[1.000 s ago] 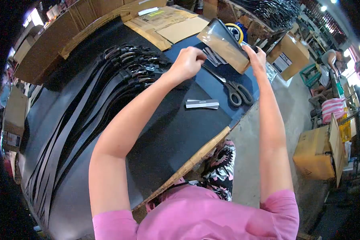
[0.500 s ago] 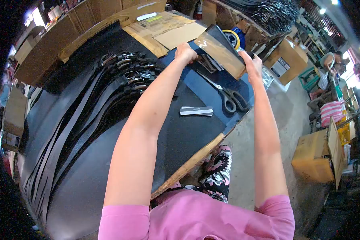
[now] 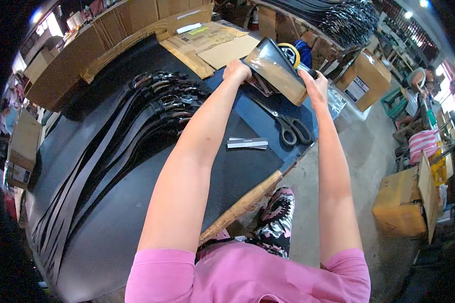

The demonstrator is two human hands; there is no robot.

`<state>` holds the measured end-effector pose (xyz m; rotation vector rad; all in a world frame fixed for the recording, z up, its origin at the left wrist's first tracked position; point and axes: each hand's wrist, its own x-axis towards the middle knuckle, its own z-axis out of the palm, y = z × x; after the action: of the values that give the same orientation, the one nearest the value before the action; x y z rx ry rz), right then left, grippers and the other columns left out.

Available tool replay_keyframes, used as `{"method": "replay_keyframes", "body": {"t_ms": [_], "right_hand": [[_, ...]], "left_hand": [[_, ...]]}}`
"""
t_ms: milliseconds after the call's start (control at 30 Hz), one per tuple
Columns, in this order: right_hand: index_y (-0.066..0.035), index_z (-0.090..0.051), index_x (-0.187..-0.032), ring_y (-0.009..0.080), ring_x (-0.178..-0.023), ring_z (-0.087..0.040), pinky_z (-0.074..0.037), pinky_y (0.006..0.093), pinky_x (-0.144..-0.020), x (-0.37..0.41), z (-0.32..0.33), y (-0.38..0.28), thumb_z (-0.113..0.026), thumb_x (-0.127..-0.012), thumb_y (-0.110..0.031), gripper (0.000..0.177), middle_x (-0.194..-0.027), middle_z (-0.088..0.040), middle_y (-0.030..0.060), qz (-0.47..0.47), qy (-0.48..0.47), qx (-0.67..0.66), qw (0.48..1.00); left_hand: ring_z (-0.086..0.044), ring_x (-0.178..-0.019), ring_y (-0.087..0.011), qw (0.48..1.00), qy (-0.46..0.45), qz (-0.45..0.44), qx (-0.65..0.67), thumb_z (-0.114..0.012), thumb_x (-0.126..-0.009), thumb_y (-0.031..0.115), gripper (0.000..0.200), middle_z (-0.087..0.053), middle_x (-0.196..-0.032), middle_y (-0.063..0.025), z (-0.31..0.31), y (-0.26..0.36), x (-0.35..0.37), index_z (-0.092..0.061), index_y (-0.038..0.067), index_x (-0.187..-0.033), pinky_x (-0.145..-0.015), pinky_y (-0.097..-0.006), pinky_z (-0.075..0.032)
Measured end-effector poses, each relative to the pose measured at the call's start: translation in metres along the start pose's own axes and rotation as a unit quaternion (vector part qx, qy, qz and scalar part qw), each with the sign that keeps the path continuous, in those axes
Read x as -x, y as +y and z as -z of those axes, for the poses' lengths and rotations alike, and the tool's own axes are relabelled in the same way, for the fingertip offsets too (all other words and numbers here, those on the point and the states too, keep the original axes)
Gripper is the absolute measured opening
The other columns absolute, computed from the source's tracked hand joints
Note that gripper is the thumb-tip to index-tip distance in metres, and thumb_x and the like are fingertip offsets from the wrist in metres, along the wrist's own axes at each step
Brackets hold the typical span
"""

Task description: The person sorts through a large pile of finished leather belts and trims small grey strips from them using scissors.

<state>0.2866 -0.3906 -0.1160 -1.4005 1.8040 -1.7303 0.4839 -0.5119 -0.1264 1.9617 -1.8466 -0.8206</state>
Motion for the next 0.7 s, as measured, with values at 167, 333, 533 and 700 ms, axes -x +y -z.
{"method": "replay_keyframes", "body": {"t_ms": [167,333,533,700], "right_hand": [[0.004,-0.066,-0.082,0.0128,-0.067,-0.06,-0.047,0.028,-0.066,-0.005,-0.002,0.015,-0.07,-0.067,-0.031,0.039,-0.074,-0.067,0.009,0.025,0.001,0.005,1.0],[0.003,-0.067,-0.082,0.0135,-0.068,-0.061,-0.047,0.0285,-0.065,-0.004,-0.002,0.011,-0.07,-0.067,-0.03,0.037,-0.075,-0.068,0.0093,0.011,0.009,0.018,1.0],[0.003,-0.067,-0.079,0.013,-0.066,-0.061,-0.047,0.0284,-0.064,0.006,-0.002,-0.005,-0.07,-0.067,-0.029,0.034,-0.073,-0.067,0.0078,0.033,0.01,0.028,0.999],[0.003,-0.067,-0.077,0.0129,-0.065,-0.061,-0.047,0.0287,-0.064,0.005,-0.002,-0.003,-0.07,-0.067,-0.028,0.034,-0.071,-0.067,0.008,0.036,0.011,0.03,0.999]], "left_hand": [[-0.064,-0.1,-0.0213,0.999,0.028,-0.014,-0.009,-0.081,-0.058,0.016,0.04,-0.066,-0.102,-0.0131,-0.006,0.003,-0.008,-0.066,0.005,-0.094,-0.08,-0.032,-0.052],[-0.064,-0.056,-0.0162,0.999,-0.02,-0.024,-0.005,-0.076,-0.066,0.015,0.014,-0.067,-0.066,-0.0071,-0.004,0.003,-0.008,-0.066,0.005,-0.065,-0.052,-0.0298,-0.053],[-0.058,-0.052,-0.015,0.997,-0.068,0.034,0.002,-0.077,-0.068,0.017,0.02,-0.062,-0.061,-0.0042,-0.013,0.003,-0.031,-0.061,0.008,-0.06,-0.048,-0.0295,-0.05],[-0.052,-0.052,-0.0134,0.987,-0.155,0.045,0.029,-0.073,-0.073,0.018,0.017,-0.057,-0.061,-0.0013,-0.018,-0.002,-0.065,-0.06,0.01,-0.065,-0.045,-0.0285,-0.047]]}}
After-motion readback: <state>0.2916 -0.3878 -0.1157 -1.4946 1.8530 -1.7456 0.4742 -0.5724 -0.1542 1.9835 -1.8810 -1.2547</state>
